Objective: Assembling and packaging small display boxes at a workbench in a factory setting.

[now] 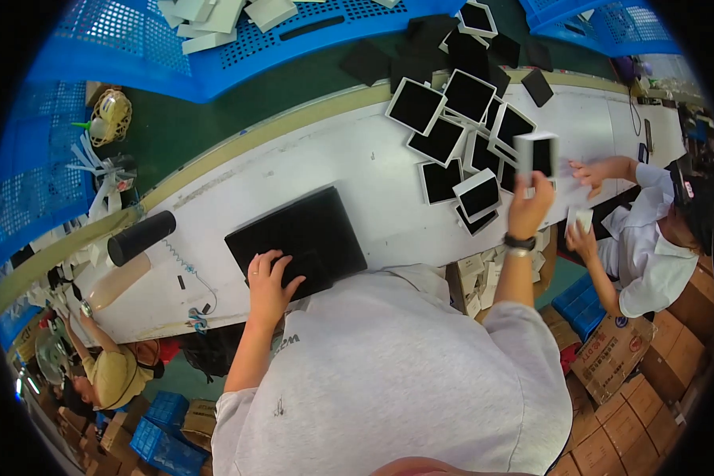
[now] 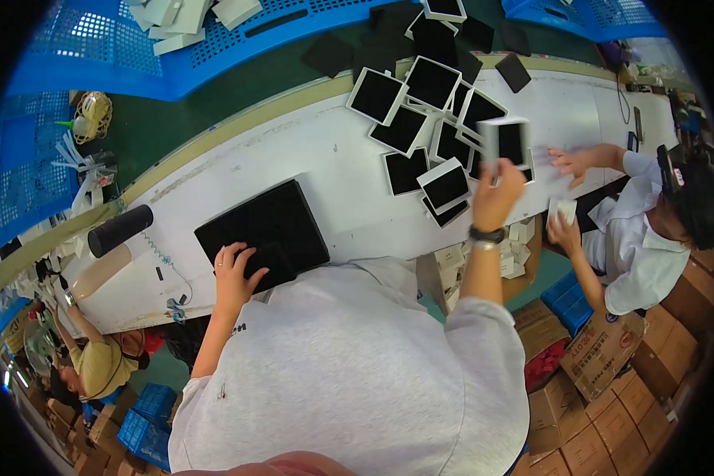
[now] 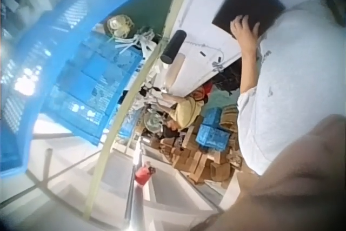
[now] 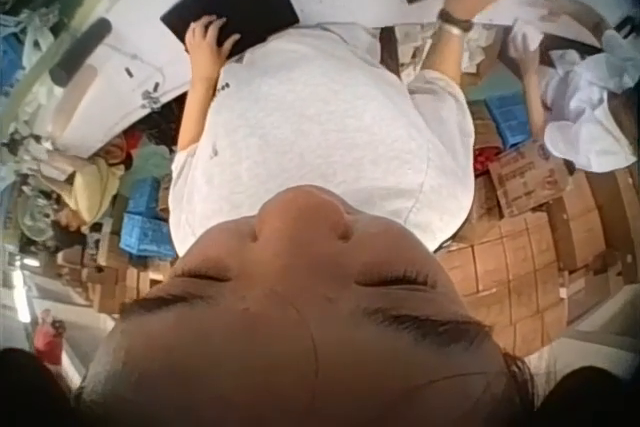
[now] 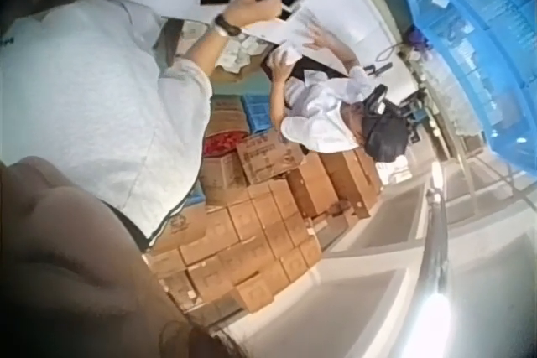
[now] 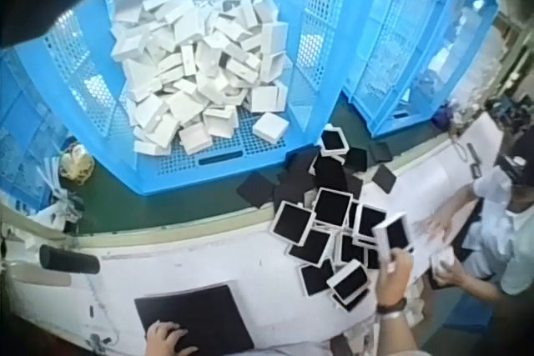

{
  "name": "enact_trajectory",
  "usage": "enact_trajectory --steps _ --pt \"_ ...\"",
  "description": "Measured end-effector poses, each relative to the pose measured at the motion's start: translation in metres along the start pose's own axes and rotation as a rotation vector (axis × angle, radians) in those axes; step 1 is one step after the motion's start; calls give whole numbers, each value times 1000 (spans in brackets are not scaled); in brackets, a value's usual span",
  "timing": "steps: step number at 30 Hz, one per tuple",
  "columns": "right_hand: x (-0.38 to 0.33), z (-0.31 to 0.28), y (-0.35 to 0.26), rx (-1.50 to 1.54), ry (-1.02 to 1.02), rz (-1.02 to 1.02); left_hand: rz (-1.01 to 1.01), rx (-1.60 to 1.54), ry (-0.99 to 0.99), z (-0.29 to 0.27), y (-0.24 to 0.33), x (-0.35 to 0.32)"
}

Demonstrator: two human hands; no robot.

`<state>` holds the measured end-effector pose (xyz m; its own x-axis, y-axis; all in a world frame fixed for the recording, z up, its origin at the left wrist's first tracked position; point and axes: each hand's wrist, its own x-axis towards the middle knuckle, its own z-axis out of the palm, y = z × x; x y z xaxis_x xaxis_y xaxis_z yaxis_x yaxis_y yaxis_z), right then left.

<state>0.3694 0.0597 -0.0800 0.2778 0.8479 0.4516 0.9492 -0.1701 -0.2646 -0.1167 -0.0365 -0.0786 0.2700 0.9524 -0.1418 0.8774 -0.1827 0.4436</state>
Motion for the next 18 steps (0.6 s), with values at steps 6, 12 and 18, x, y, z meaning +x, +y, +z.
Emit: enact_trajectory --steps 6,12,18 --pt "28 39 108 -127 32 98 -49 -172 -147 -11 6 21" --pt "147 77 -56 482 101 -37 -507 -810 -146 -20 9 34" --pt "242 249 -172 227 -184 -450 -493 -677 108 -17 -3 41"
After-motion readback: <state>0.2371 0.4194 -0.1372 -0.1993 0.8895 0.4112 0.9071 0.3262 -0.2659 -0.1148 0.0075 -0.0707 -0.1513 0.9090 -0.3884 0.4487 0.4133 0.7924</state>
